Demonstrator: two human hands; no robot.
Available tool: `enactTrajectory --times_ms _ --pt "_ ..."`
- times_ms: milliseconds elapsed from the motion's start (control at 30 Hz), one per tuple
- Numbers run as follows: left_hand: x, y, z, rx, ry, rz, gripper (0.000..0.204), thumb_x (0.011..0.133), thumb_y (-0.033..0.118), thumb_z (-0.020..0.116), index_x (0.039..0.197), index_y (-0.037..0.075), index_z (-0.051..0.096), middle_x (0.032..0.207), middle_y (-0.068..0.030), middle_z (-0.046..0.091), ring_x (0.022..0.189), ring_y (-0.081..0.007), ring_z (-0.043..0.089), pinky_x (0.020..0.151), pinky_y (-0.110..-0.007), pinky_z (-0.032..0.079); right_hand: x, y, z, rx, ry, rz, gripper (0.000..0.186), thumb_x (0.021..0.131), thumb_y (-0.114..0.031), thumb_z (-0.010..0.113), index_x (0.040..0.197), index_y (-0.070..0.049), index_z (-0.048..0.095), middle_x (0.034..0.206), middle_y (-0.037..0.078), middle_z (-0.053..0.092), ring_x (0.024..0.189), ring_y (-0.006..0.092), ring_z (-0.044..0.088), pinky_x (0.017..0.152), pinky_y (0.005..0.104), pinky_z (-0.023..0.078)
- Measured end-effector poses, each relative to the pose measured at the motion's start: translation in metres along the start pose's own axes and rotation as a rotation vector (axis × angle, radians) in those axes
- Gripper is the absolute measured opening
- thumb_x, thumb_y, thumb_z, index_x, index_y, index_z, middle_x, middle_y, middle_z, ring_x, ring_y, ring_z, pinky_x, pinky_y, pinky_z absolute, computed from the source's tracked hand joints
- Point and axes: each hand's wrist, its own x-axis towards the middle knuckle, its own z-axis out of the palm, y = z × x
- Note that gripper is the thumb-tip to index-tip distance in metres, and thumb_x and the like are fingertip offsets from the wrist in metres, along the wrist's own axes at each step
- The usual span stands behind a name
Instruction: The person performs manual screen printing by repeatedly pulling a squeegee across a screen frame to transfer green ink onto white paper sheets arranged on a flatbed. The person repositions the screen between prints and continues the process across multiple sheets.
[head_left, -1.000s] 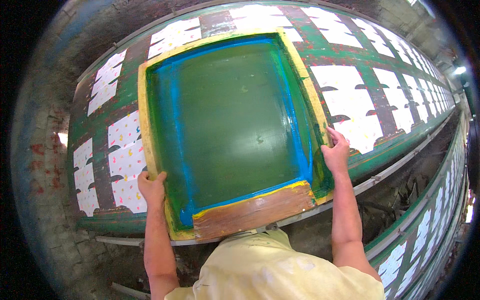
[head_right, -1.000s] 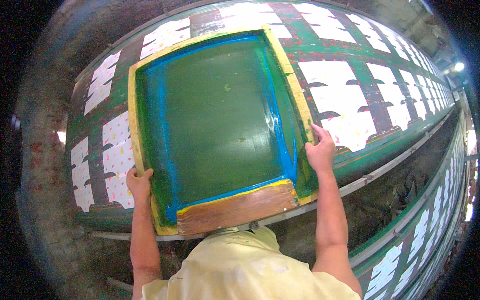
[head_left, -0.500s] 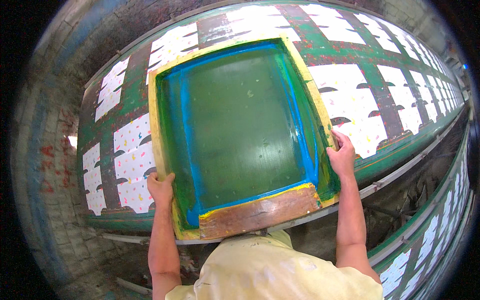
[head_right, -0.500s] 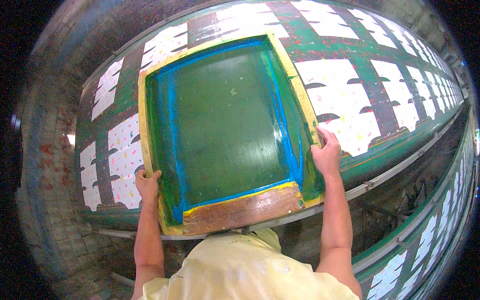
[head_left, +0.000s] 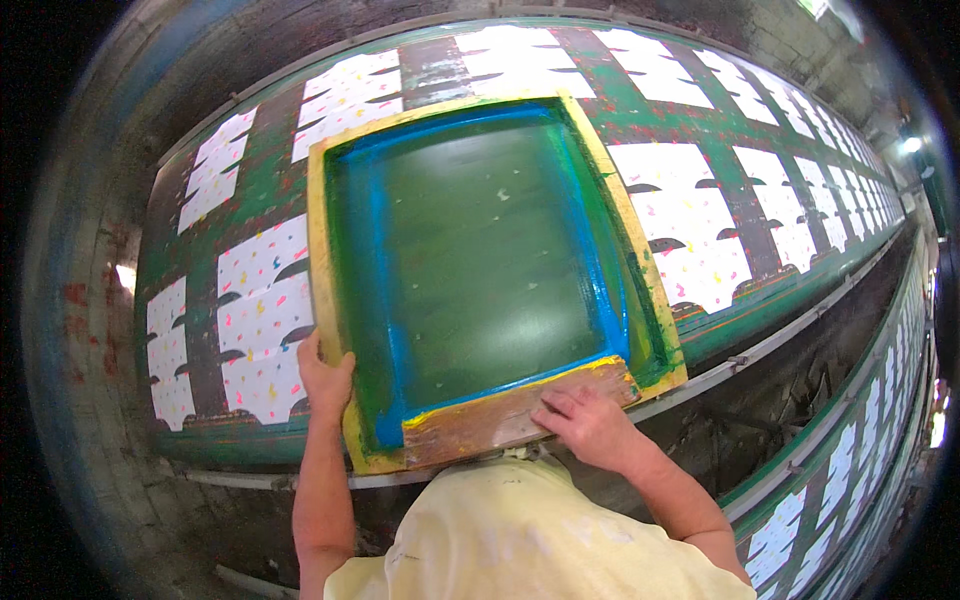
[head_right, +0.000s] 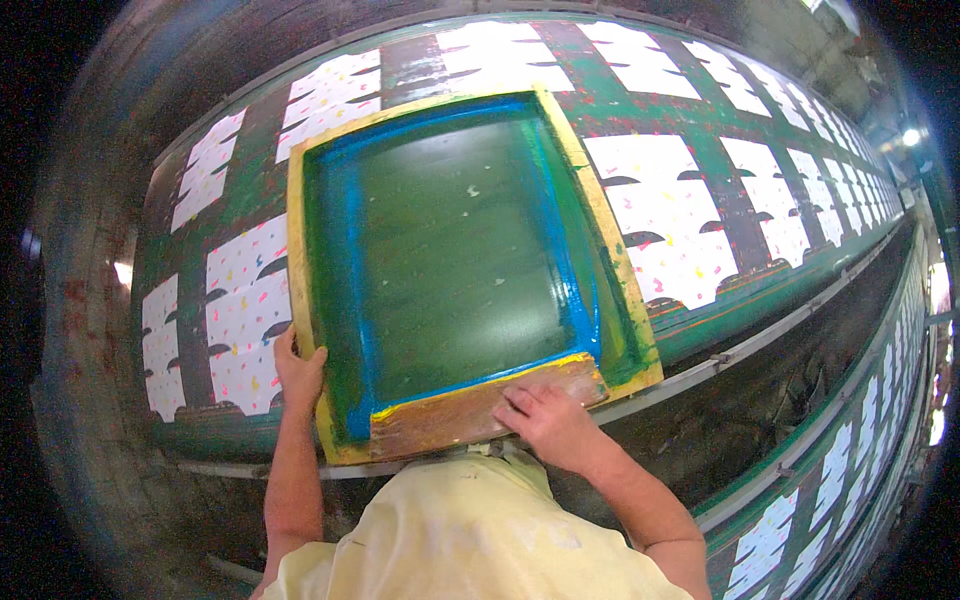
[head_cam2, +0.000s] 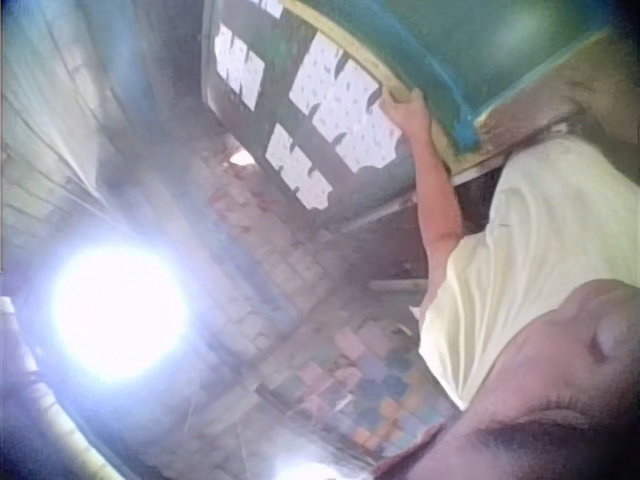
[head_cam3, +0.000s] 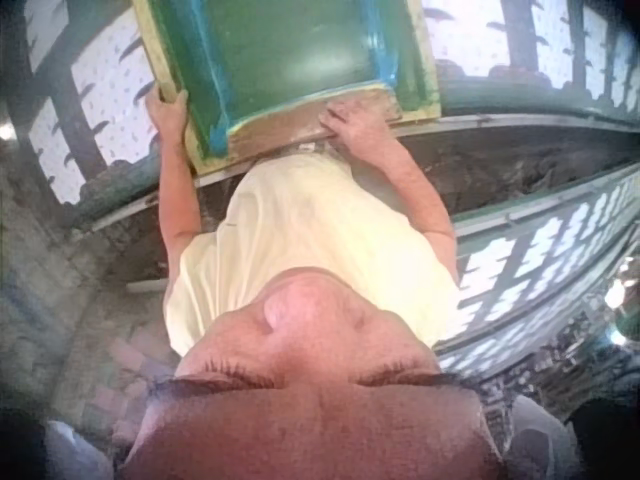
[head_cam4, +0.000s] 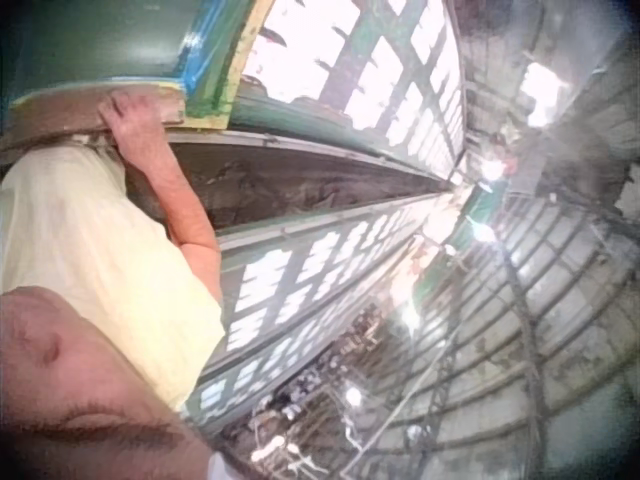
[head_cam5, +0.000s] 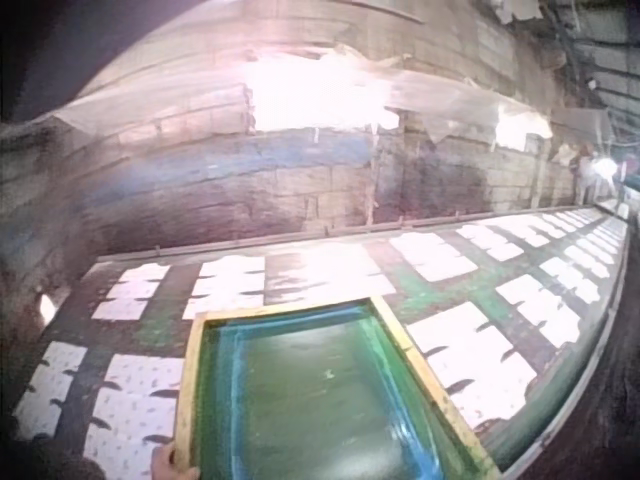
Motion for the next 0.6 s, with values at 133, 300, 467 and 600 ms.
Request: enactTrajectory --times_ms 133,300,467,600 --pt "-0.005 -0.004 -0.007 -0.174 -0.077 -0.082 0.08 0.082 0.003 0.089 0.158 -0.001 0.064 0.143 -0.0211 0.069 0.134 -0.0367 0.071 0.119 -0.047 0.056 0.02 -0.019 0.001 -0.097 0.018 0.021 0.05 0.088 -0.003 0.073 0.136 -0.01 0.081 0.129 0.013 0.079 0.12 0.0364 0.075 0.106 0.0513 0.061" --pt "-0.002 -0.004 -0.008 -0.234 -0.092 -0.104 0.089 0.078 0.007 0.091 0.161 -0.004 0.062 0.149 -0.0255 0.07 0.139 -0.0394 0.069 0.122 -0.047 0.054 0.069 -0.044 0.013 -0.085 -0.183 0.059 0.051 0.083 0.0 0.075 0.132 -0.011 0.081 0.124 0.013 0.081 0.113 0.0377 0.078 0.1 0.0503 0.063" --pt "0.0 -0.014 0.0 -0.264 -0.048 -0.059 0.094 0.076 0.006 0.093 0.163 -0.006 0.06 0.152 -0.0244 0.069 0.142 -0.0369 0.068 0.125 -0.045 0.053 0.075 -0.05 0.0 -0.115 -0.25 0.132 0.054 0.083 -0.002 0.078 0.135 -0.017 0.082 0.118 0.013 0.082 0.11 0.0385 0.079 0.098 0.0524 0.064" --pt "0.0 -0.021 0.006 -0.279 -0.051 -0.042 0.091 0.075 0.007 0.092 0.159 -0.009 0.062 0.152 -0.0287 0.069 0.143 -0.0417 0.067 0.125 -0.048 0.052 0.051 -0.069 0.011 -0.173 -0.233 0.197 0.054 0.084 -0.001 0.077 0.135 -0.016 0.081 0.124 0.011 0.082 0.111 0.0371 0.079 0.097 0.0517 0.064"
